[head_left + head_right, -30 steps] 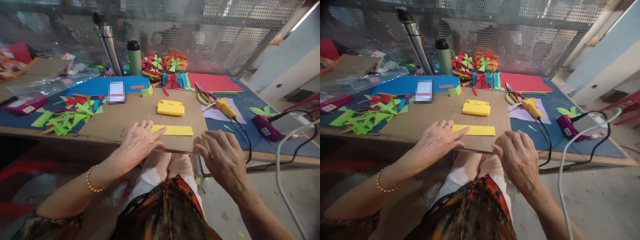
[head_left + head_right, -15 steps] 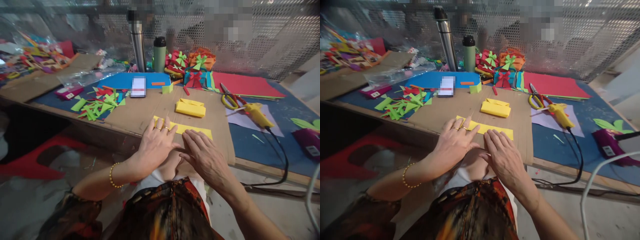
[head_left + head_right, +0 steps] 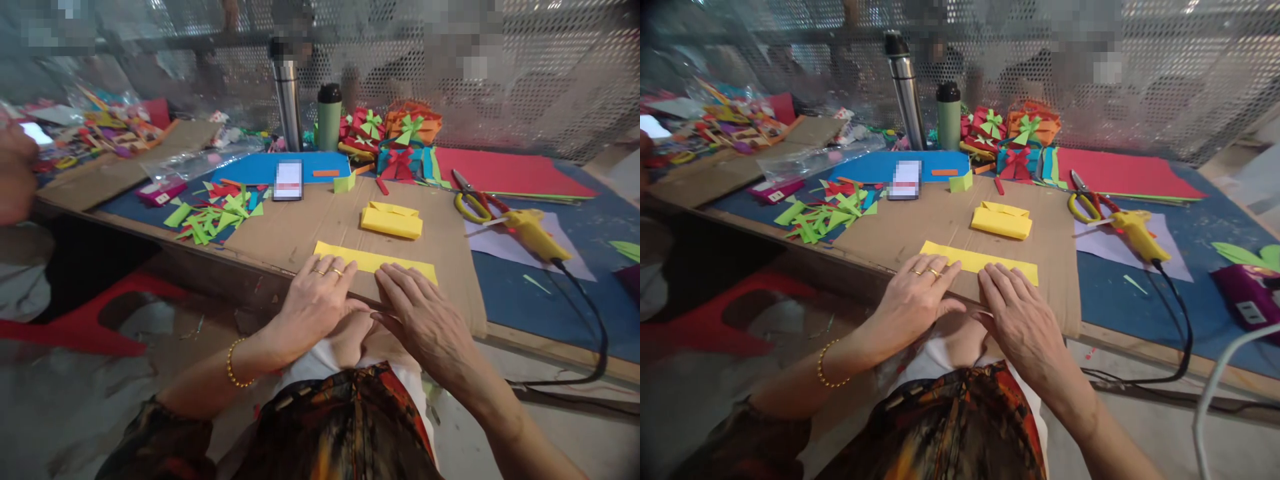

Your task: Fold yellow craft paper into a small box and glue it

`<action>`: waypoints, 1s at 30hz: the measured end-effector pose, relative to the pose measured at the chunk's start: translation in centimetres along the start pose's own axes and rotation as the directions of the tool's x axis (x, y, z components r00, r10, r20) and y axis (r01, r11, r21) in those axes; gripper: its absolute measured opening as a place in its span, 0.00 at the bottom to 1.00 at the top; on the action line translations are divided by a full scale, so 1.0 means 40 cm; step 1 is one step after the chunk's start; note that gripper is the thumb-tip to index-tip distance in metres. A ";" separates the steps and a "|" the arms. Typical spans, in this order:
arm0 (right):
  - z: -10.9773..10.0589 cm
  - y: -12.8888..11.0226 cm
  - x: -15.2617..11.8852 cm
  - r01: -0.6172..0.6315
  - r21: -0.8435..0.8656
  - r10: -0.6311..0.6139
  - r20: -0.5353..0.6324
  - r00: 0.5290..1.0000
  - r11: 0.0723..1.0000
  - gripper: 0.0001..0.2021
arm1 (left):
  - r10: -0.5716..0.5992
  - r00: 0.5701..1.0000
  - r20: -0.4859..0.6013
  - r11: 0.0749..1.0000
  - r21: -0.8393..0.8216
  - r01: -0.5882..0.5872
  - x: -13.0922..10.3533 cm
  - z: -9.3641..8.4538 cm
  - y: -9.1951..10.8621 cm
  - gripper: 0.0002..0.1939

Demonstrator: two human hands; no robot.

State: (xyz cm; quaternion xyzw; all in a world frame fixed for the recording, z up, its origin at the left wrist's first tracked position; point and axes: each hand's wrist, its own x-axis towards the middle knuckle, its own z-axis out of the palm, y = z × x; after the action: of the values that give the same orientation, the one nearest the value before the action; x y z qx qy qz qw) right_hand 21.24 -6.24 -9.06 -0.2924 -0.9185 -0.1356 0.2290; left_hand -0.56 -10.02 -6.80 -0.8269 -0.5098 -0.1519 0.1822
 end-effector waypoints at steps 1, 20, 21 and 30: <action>-0.001 0.000 0.000 0.007 -0.012 -0.007 0.000 1.000 1.000 0.26 | -0.009 1.000 -0.023 1.000 0.003 0.009 -0.009 0.000 -0.011 0.33; -0.001 -0.018 0.036 -0.074 0.094 0.070 0.048 0.996 0.993 0.22 | 0.222 0.949 -0.224 0.975 0.032 -0.220 0.047 -0.014 0.041 0.33; -0.004 -0.019 0.040 -0.080 0.089 0.076 0.046 0.996 0.993 0.22 | 0.228 0.944 -0.238 0.974 0.047 -0.223 0.049 -0.009 0.044 0.34; -0.004 -0.013 0.047 -0.071 0.019 0.070 0.062 0.996 0.997 0.20 | 0.166 0.947 -0.274 0.986 0.018 -0.168 0.033 0.136 -0.034 0.39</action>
State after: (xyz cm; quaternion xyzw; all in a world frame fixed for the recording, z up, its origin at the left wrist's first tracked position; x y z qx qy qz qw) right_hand 19.62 -5.83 -8.05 -0.3261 -0.9157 -0.1085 0.2083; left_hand -0.87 -5.93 -10.82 -0.8385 -0.4074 -0.2505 0.2612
